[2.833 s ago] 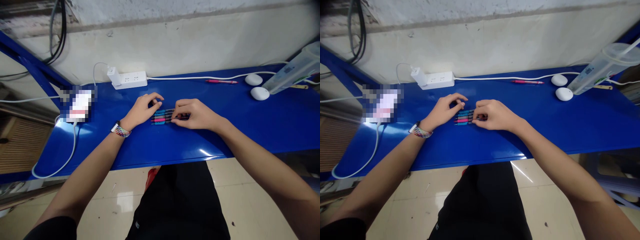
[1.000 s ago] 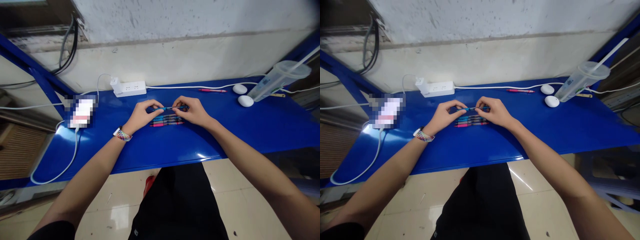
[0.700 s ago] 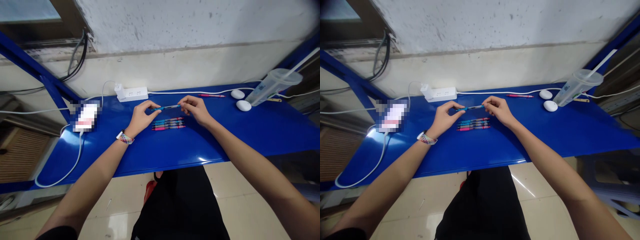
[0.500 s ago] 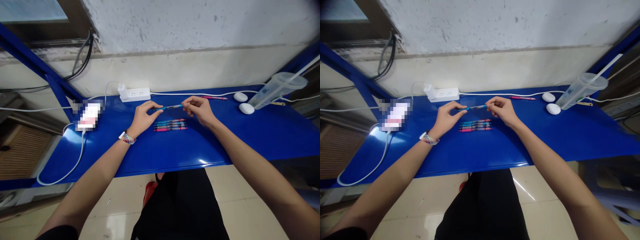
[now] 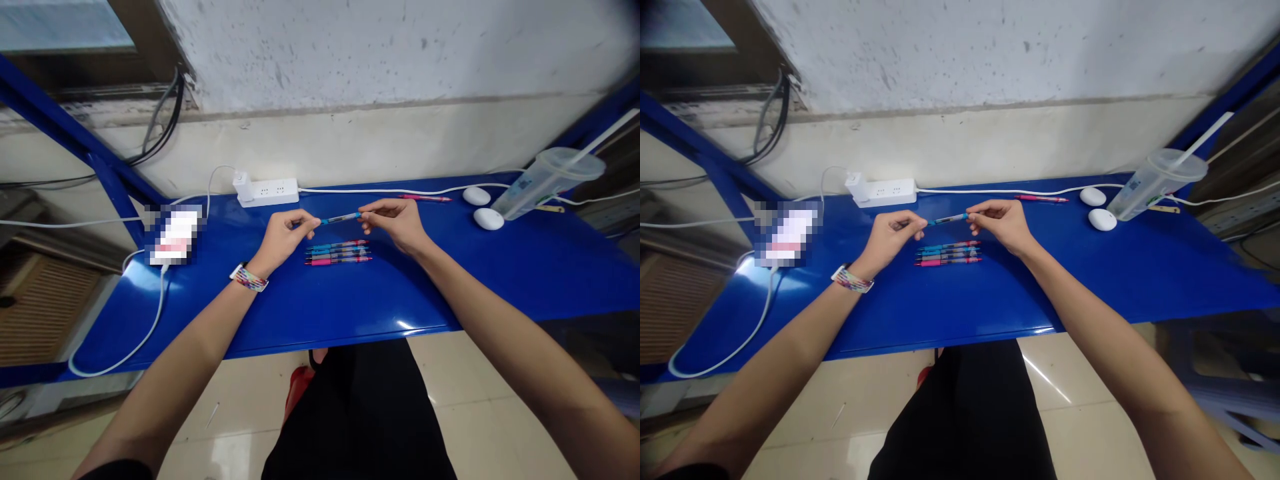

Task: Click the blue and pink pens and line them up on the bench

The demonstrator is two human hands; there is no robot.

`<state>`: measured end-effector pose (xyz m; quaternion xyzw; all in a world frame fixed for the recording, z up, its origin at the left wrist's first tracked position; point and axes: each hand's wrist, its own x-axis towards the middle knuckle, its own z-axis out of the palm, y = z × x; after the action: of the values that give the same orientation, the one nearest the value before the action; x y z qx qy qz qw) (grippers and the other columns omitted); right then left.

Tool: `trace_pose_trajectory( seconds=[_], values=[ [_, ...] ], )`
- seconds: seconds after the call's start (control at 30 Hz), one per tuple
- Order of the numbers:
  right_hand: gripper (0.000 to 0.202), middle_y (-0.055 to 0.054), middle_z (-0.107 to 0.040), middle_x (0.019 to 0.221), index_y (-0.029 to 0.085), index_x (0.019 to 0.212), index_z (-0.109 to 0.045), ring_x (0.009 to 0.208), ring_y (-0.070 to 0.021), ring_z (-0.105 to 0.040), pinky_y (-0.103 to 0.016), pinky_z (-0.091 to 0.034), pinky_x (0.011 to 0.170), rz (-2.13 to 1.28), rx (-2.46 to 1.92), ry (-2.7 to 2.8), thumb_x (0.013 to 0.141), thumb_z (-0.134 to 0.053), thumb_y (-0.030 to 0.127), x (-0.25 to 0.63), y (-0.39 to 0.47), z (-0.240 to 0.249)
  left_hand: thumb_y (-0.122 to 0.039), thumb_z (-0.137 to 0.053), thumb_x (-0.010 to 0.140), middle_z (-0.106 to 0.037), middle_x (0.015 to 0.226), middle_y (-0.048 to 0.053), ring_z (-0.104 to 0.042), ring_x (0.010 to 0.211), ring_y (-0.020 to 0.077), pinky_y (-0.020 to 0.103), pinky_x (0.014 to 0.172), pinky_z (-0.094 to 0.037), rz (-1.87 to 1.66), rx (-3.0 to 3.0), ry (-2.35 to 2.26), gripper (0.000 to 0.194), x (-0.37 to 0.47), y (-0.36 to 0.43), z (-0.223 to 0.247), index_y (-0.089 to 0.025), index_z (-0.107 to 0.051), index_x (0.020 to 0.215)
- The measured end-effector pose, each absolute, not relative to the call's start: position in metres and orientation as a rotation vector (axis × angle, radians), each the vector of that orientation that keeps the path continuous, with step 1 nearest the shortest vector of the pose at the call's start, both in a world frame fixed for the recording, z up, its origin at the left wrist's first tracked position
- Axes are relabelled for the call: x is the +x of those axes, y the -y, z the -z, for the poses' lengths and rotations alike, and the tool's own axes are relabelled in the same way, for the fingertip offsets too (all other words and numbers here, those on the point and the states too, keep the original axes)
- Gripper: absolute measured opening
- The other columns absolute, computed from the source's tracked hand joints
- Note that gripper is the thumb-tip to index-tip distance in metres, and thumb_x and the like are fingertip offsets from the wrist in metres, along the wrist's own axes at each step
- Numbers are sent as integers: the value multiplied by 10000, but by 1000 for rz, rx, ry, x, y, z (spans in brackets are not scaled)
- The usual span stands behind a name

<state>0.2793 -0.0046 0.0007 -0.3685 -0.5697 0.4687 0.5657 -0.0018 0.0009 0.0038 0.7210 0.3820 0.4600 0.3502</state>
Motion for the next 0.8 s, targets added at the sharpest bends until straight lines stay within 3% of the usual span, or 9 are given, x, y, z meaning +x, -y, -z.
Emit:
trace_pose_trajectory(
  seconds=[0.17, 0.3, 0.33, 0.4, 0.5, 0.57, 0.67, 0.73, 0.8],
  values=[
    [336, -77, -823, 785, 191, 898, -882, 641, -190, -752, -385, -701, 659, -1134, -882, 1341, 755, -1019, 463, 276, 4, 0, -527, -609, 1120, -631, 550, 8, -660, 603, 140, 310, 703, -547, -1113, 1845, -1038, 579, -3, -2, -6, -223, -719, 640],
    [359, -59, -817, 780, 202, 886, -872, 624, -171, -737, -356, -686, 637, -1143, -890, 1281, 731, -1021, 489, 278, -2, 3, -423, -793, 1002, -734, 737, -5, -706, 723, 156, 314, 764, -568, -1253, 1866, -1001, 188, -4, -8, -2, -248, -819, 1065],
    [369, -54, -814, 774, 205, 878, -868, 619, -168, -733, -351, -682, 635, -1146, -891, 1265, 718, -1025, 498, 278, -3, 3, -385, -848, 949, -762, 801, -1, -720, 768, 163, 320, 794, -579, -1290, 1886, -1000, 223, -4, -9, -1, -256, -815, 1128],
    [378, -48, -810, 772, 209, 874, -866, 623, -168, -733, -351, -680, 639, -1151, -896, 1246, 703, -1031, 503, 280, -5, 4, -397, -836, 960, -786, 830, 17, -729, 788, 173, 340, 832, -595, -1300, 1925, -1051, 164, -6, -12, 1, -245, -828, 1019],
    [350, -52, -812, 787, 217, 877, -871, 648, -177, -743, -355, -679, 647, -1149, -904, 1239, 716, -1024, 488, 282, -6, 5, -512, -572, 1133, -747, 685, 45, -718, 698, 171, 364, 823, -599, -1214, 1914, -1148, 535, -7, -14, 2, -220, -766, 729],
    [331, -53, -812, 795, 223, 875, -873, 656, -178, -741, -355, -676, 651, -1143, -912, 1231, 724, -1018, 479, 282, -6, 5, -508, -588, 1128, -744, 689, 35, -723, 708, 172, 360, 828, -598, -1211, 1903, -1137, 461, -6, -14, 1, -223, -802, 834],
    [333, -51, -806, 792, 225, 863, -867, 649, -174, -731, -356, -671, 650, -1135, -929, 1213, 716, -1017, 483, 282, -6, 4, -379, -837, 961, -799, 870, 16, -752, 854, 182, 348, 888, -596, -1267, 1929, -1056, 197, -6, -12, -1, -257, -816, 1115],
    [348, -49, -803, 790, 223, 866, -863, 649, -173, -728, -358, -672, 656, -1145, -935, 1211, 707, -1020, 490, 283, -7, 4, -365, -814, 976, -789, 838, 15, -733, 818, 173, 338, 853, -584, -1258, 1942, -1074, 116, -7, -13, -2, -248, -816, 979],
    [364, -48, -805, 802, 221, 884, -862, 665, -176, -734, -362, -677, 675, -1168, -933, 1222, 700, -1023, 490, 283, -6, 4, -420, -678, 1076, -722, 691, 13, -661, 677, 150, 325, 742, -544, -1210, 1937, -1144, 383, -9, -14, -2, -231, -758, 753]
  ],
)
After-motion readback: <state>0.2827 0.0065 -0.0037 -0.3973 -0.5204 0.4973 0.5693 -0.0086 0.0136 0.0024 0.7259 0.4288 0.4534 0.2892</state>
